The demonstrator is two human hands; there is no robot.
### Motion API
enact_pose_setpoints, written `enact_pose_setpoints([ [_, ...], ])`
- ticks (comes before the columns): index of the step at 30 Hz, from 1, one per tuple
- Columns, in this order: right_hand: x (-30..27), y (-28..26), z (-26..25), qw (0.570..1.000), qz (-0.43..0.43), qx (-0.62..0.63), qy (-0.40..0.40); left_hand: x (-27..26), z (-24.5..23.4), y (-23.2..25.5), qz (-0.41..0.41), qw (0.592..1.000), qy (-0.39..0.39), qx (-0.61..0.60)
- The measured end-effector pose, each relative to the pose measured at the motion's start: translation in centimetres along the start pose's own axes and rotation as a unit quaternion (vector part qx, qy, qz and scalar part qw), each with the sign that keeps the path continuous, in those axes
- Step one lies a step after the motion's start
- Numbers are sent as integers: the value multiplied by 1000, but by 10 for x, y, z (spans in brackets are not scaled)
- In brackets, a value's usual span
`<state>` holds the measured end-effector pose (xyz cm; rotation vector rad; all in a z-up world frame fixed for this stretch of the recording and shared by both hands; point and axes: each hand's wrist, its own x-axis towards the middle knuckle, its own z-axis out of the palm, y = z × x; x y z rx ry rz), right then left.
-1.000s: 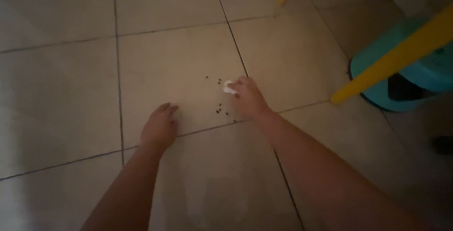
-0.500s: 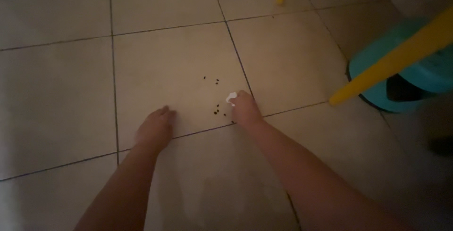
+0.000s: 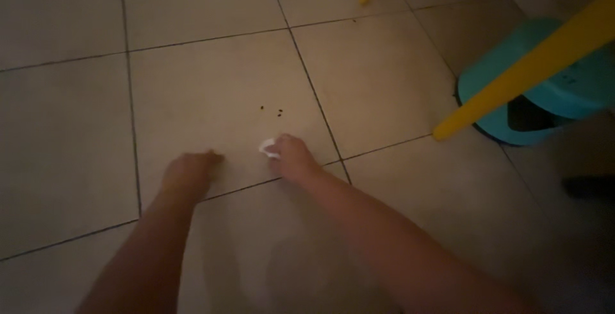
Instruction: The person picks up a broom, then handles a storage case and a power adapter, and finally picks up several small dark seeds or beads from the floor by hand.
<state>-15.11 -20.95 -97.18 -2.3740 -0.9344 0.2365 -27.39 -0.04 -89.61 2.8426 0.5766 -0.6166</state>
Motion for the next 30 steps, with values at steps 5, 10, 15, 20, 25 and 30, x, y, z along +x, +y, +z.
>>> enact_pose_setpoints([
  [5,-2,-3,-13,997,-18,58,43,12,2,-1,-34,997,-27,-62],
  [10,0,6,-33,997,23,16,74,31,9,-1,-35,999,-17,-17],
  [15,19,16,-46,998,0,23,60,40,-28,10,-45,990,-41,-130],
  [20,38,31,-36,996,-67,8,-53,35,-37,19,17,993,-17,-119],
  [25,44,27,6,981,92,120,-125,32,-25,16,54,987,-6,-150],
  [30,24,25,-5,946,-288,-56,-137,29,-16,18,94,978,55,-179],
])
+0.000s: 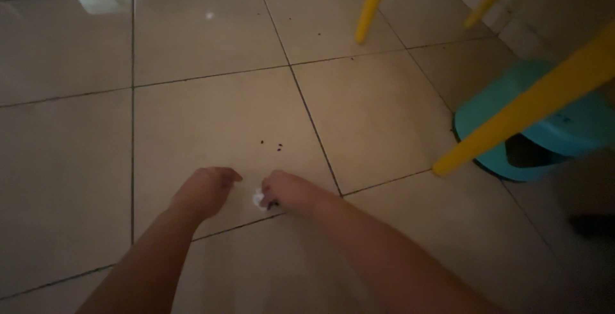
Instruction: The person picks up a broom, then handles a storage case and a power adapter, and finally picks up several small dark seeds or beads from the floor by hand.
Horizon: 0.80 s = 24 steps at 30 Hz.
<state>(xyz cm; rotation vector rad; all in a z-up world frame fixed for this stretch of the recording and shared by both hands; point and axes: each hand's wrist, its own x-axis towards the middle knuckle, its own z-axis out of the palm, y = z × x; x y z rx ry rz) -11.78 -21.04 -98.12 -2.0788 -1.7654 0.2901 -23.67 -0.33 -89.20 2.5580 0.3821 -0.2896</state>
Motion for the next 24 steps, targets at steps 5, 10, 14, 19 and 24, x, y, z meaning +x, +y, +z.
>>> enact_pose_setpoints([
  [5,-19,-12,-37,954,267,125,56,-8,-3,13,-39,999,-19,-7],
  [10,-62,-16,-21,889,429,-138,85,-17,-2,18,-9,998,-13,54],
  [14,-65,-57,-3,857,440,69,257,-20,-2,18,-35,997,-40,53],
  [19,-54,-60,20,870,437,-82,215,-22,-8,20,2,999,-17,45],
  [24,-38,-41,41,848,465,54,251,-28,-20,30,-25,999,-29,39],
])
